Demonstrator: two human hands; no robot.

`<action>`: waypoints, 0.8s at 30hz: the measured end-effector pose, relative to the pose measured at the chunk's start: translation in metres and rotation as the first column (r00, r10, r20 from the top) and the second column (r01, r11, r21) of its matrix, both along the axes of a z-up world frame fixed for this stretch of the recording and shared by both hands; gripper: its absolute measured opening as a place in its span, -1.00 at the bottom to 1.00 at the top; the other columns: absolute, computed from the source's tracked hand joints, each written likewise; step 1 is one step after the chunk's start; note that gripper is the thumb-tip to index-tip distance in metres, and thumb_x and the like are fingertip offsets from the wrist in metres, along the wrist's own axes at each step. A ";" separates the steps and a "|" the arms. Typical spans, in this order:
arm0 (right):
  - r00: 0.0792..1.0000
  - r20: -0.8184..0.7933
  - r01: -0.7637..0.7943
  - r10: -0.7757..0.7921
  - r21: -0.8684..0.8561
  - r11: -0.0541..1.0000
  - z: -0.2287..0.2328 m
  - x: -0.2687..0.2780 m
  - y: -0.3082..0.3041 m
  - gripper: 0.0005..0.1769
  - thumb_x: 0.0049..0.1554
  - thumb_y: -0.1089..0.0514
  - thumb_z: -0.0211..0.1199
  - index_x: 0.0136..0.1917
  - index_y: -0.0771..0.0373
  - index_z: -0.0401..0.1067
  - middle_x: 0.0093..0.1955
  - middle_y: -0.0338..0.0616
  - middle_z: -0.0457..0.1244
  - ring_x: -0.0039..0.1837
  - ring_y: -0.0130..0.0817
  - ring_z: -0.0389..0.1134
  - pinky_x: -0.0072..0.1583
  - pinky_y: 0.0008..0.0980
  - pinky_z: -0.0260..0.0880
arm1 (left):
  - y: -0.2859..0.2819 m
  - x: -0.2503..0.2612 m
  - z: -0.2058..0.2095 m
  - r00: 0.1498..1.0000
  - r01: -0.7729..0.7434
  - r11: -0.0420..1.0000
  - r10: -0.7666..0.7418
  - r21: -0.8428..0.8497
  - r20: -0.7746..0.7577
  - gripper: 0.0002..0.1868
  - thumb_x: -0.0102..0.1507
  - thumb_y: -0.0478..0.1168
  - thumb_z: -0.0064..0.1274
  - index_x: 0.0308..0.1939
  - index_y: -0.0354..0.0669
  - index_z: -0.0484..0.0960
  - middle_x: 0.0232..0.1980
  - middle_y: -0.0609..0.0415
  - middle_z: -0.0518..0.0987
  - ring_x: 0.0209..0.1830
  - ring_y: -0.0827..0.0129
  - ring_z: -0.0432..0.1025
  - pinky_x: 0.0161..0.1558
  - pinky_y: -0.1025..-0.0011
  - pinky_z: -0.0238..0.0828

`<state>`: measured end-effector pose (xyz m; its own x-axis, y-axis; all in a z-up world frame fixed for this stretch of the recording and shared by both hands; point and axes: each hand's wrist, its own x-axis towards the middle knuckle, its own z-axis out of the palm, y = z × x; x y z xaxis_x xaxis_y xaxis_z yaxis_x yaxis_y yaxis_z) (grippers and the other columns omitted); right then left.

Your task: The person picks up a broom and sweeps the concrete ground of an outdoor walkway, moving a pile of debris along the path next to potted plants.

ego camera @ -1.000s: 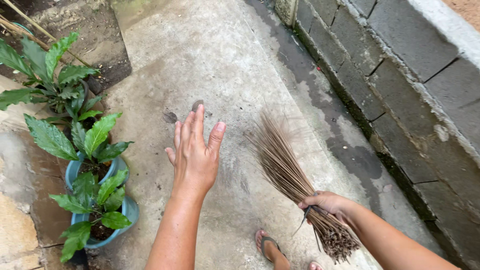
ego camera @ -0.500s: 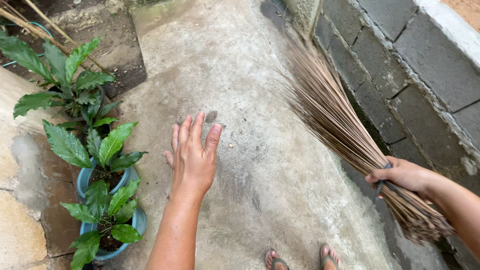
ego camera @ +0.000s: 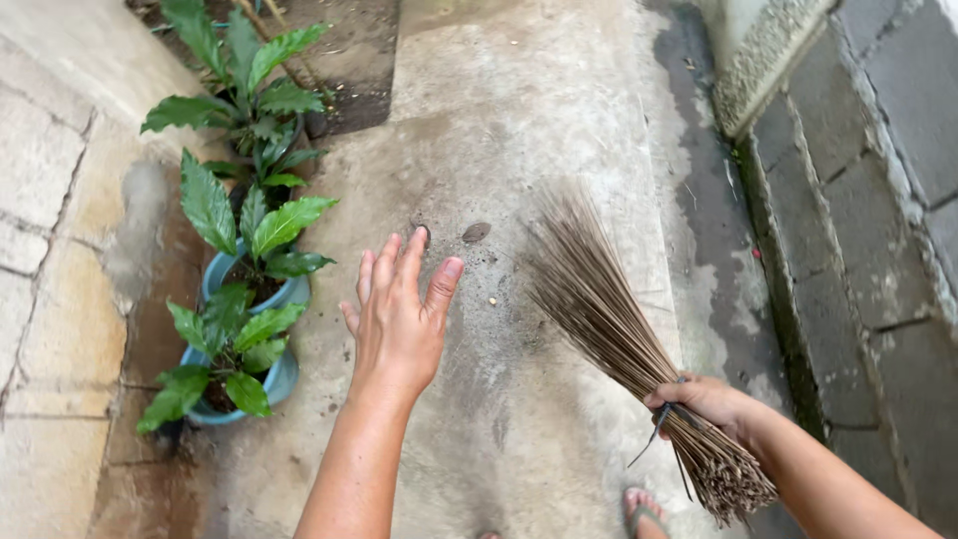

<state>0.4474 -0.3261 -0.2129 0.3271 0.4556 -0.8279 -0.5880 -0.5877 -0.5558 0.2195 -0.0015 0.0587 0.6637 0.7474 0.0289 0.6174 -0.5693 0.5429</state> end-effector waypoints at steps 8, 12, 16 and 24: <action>0.912 0.049 -0.407 0.407 -0.017 0.913 0.151 0.052 -0.034 -0.22 0.00 0.18 0.47 0.42 0.22 0.21 -0.09 -0.04 0.41 -0.15 -0.38 0.50 -0.09 -0.42 0.57 | -0.054 0.024 0.009 0.987 -0.150 0.989 0.150 -0.003 0.059 -0.15 0.29 0.46 -0.28 0.55 0.18 0.28 0.67 -0.02 0.08 0.69 -0.06 -0.18 0.40 -0.56 -0.38; 0.825 -0.212 -0.531 0.524 0.027 0.847 0.189 0.030 -0.043 -0.11 -0.05 0.16 0.45 0.49 0.13 0.15 -0.24 -0.06 0.34 -0.29 -0.24 0.43 -0.20 -0.28 0.52 | -0.068 0.026 0.010 0.983 -0.175 0.984 0.174 0.011 0.058 -0.15 0.30 0.46 -0.28 0.56 0.17 0.28 0.67 -0.06 0.07 0.69 -0.06 -0.19 0.40 -0.55 -0.39; 0.558 -0.339 -0.784 0.758 0.086 0.615 0.160 0.006 -0.047 -0.17 0.04 0.14 0.42 0.48 0.27 0.14 -0.14 -0.04 0.39 -0.26 -0.28 0.42 -0.19 -0.36 0.54 | -0.076 0.021 0.009 0.978 -0.207 0.978 0.207 -0.001 0.014 -0.16 0.32 0.47 -0.29 0.56 0.17 0.27 0.67 -0.07 0.07 0.70 -0.06 -0.23 0.42 -0.54 -0.42; 0.551 -0.254 -0.830 0.795 -0.268 0.490 0.008 0.062 -0.050 -0.32 0.14 0.11 0.39 0.43 0.42 0.27 -0.07 0.16 0.46 -0.29 -0.19 0.50 -0.20 -0.32 0.62 | -0.091 -0.012 0.002 0.958 -0.276 0.961 0.278 0.025 -0.067 -0.15 0.31 0.47 -0.30 0.56 0.18 0.27 0.67 -0.06 0.07 0.69 -0.03 -0.21 0.44 -0.48 -0.39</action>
